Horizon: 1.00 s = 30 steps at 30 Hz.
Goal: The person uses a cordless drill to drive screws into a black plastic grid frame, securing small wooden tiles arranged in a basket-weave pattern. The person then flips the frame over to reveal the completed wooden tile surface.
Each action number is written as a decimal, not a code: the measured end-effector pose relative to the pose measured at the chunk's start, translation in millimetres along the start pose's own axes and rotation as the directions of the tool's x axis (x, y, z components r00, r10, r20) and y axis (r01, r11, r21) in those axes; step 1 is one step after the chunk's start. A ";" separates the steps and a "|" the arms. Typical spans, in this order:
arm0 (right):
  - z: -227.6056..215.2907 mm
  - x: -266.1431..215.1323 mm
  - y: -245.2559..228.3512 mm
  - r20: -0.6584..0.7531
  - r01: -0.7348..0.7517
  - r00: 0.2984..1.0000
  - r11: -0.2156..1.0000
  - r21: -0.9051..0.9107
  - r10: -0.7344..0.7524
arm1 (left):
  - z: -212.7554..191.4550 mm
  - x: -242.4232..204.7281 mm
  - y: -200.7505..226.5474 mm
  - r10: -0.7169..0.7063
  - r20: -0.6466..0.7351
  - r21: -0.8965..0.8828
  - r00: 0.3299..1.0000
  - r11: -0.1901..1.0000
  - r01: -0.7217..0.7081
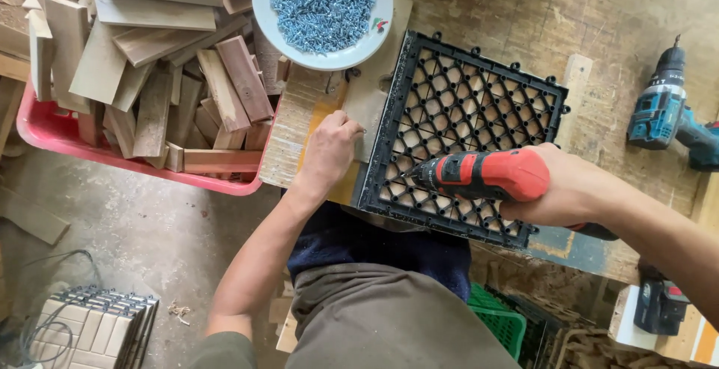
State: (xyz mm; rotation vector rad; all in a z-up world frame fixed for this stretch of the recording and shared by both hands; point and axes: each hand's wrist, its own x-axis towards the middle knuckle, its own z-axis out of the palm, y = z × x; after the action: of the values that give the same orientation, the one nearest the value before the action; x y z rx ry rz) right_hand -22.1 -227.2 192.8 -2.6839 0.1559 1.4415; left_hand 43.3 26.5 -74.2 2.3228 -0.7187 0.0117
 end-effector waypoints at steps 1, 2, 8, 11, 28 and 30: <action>-6.0 -2.3 -6.6 0.004 0.002 1.000 1.000 -0.002 -0.002 | -0.4 -0.1 -0.1 -0.005 0.001 0.000 1.000 1.000 0.005; -11.9 -4.7 -12.9 0.034 -0.025 0.999 0.999 0.048 0.023 | -0.7 -0.2 0.2 0.005 0.002 0.023 1.000 1.000 -0.005; -16.7 5.8 -12.7 0.042 -0.037 0.998 0.997 -0.066 0.039 | -8.6 8.4 8.8 -0.002 0.099 0.111 0.995 0.994 -0.009; -22.6 8.5 -20.4 0.076 -0.066 0.994 0.982 -0.178 0.081 | -6.0 11.0 8.3 0.034 0.116 0.138 0.993 0.989 -0.050; -31.2 12.9 -47.4 0.064 -0.159 0.981 0.951 -0.264 0.182 | -17.7 -1.0 22.2 -0.130 0.042 -0.337 0.991 0.931 0.136; -28.7 11.2 -48.1 0.111 -0.155 0.975 0.943 -0.294 0.195 | -25.9 1.1 31.3 -0.217 0.096 -0.415 0.971 0.878 0.237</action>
State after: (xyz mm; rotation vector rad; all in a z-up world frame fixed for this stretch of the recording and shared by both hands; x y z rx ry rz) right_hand 14.0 -183.8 200.7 -2.8380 0.1963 1.8271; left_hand 33.5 23.2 -35.0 1.9731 -0.4128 -0.2811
